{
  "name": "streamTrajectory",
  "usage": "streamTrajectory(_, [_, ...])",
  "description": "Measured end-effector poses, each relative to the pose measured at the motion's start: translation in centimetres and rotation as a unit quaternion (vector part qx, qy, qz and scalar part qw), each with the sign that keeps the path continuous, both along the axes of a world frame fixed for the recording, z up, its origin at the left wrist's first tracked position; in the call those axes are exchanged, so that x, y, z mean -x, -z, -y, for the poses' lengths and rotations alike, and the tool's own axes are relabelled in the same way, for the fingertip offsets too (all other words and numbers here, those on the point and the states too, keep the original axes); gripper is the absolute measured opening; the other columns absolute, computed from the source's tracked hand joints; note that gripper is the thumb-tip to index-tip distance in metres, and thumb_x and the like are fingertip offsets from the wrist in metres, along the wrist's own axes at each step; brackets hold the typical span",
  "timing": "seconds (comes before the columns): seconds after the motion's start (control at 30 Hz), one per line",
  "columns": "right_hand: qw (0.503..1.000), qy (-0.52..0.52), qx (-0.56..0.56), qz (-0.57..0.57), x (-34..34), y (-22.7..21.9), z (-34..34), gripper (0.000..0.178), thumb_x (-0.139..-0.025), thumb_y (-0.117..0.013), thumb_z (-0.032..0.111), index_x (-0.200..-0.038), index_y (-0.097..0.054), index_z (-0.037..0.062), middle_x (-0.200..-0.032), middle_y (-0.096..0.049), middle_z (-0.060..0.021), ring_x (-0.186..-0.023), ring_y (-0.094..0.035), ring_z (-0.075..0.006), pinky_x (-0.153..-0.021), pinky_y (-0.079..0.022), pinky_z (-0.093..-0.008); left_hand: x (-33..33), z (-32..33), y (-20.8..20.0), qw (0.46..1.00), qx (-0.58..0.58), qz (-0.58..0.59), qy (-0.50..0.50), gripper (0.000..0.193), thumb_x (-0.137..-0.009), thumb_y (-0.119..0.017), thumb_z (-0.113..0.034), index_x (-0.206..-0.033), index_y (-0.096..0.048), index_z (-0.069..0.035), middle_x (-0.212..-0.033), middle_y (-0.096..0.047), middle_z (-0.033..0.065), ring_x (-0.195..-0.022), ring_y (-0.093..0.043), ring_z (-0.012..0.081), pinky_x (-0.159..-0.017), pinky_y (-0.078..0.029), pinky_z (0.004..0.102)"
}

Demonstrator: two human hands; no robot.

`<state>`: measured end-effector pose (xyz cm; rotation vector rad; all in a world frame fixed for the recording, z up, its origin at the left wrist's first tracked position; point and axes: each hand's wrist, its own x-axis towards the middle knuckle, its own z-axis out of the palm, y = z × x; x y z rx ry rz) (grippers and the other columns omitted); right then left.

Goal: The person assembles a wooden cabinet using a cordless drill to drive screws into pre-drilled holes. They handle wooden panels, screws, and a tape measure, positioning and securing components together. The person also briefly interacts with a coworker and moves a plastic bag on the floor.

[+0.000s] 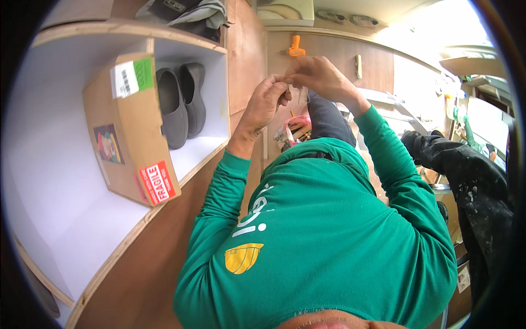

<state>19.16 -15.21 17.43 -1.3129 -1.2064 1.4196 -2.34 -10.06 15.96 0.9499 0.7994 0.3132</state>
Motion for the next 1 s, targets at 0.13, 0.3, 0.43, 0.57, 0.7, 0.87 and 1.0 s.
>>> streamTrajectory(0.13, [0.994,0.098,-0.035,0.029,-0.2,2.9,0.1,0.029,-0.096,-0.076,0.024,-0.105,-0.069,-0.0027,-0.084,-0.067,-0.0049,-0.079,-0.062,-0.0125,-0.072,-0.051,-0.0293,-1.8,-1.0,1.7,0.997,0.022,0.010,-0.080,0.017,-0.107,-0.054,-0.017,-0.115,-0.061,-0.004,-0.098,-0.063,0.0032,-0.087,-0.058,0.0099,-0.080,-0.048,0.0236])
streamTrajectory(0.3, [0.995,0.098,0.000,0.029,-0.3,4.0,-0.3,0.033,-0.098,-0.074,0.031,-0.105,-0.071,-0.0007,-0.077,-0.062,-0.0034,-0.073,-0.057,-0.0122,-0.067,-0.049,-0.0308,-4.8,-2.1,2.7,0.991,-0.042,-0.012,-0.127,0.015,-0.106,-0.056,-0.018,-0.113,-0.061,-0.006,-0.110,-0.062,0.0028,-0.086,-0.055,0.0088,-0.079,-0.049,0.0257])
streamTrajectory(0.43, [0.992,0.104,0.032,0.062,-1.1,4.4,-1.3,0.029,-0.098,-0.072,0.027,-0.099,-0.071,-0.0014,-0.072,-0.060,-0.0057,-0.069,-0.056,-0.0138,-0.064,-0.048,-0.0325,-5.6,-3.8,3.9,0.965,-0.228,-0.099,-0.078,0.019,-0.104,-0.056,-0.020,-0.110,-0.061,-0.003,-0.113,-0.055,0.0047,-0.091,-0.056,0.0102,-0.084,-0.048,0.0257])
streamTrajectory(0.57, [0.987,0.091,-0.007,0.134,-1.9,4.7,-1.7,0.025,-0.097,-0.069,0.023,-0.096,-0.069,-0.0023,-0.074,-0.063,-0.0128,-0.070,-0.061,-0.0237,-0.067,-0.050,-0.0375,-5.7,-6.4,4.9,0.970,-0.216,-0.097,-0.051,0.019,-0.104,-0.055,-0.020,-0.108,-0.063,-0.003,-0.112,-0.056,0.0034,-0.090,-0.052,0.0101,-0.083,-0.047,0.0265])
streamTrajectory(0.7, [0.978,0.093,-0.065,0.173,-2.9,6.1,-2.1,0.025,-0.096,-0.068,0.021,-0.096,-0.067,-0.0038,-0.082,-0.066,-0.0190,-0.077,-0.065,-0.0331,-0.071,-0.052,-0.0410,-6.1,-9.4,4.0,0.969,-0.220,-0.108,-0.033,0.021,-0.104,-0.054,-0.020,-0.109,-0.065,-0.003,-0.107,-0.062,0.0016,-0.083,-0.050,0.0091,-0.079,-0.045,0.0260])
streamTrajectory(0.87, [0.993,0.098,0.019,0.060,-3.6,6.4,-4.7,0.030,-0.102,-0.067,0.028,-0.107,-0.068,-0.0016,-0.089,-0.070,-0.0122,-0.075,-0.064,-0.0221,-0.066,-0.052,-0.0363,-7.3,-12.2,3.8,0.959,-0.258,-0.116,0.014,0.021,-0.104,-0.054,-0.021,-0.108,-0.064,-0.003,-0.112,-0.060,0.0024,-0.091,-0.052,0.0097,-0.084,-0.045,0.0250])
streamTrajectory(1.0, [0.987,0.117,0.050,-0.101,-4.3,6.8,-10.7,0.038,-0.104,-0.066,0.037,-0.115,-0.068,0.0007,-0.087,-0.067,-0.0020,-0.072,-0.059,-0.0118,-0.063,-0.050,-0.0295,-9.0,-17.1,3.5,0.908,-0.375,-0.173,0.071,0.025,-0.101,-0.054,-0.022,-0.104,-0.061,0.003,-0.116,-0.055,0.0135,-0.102,-0.057,0.0235,-0.094,-0.047,0.0367])
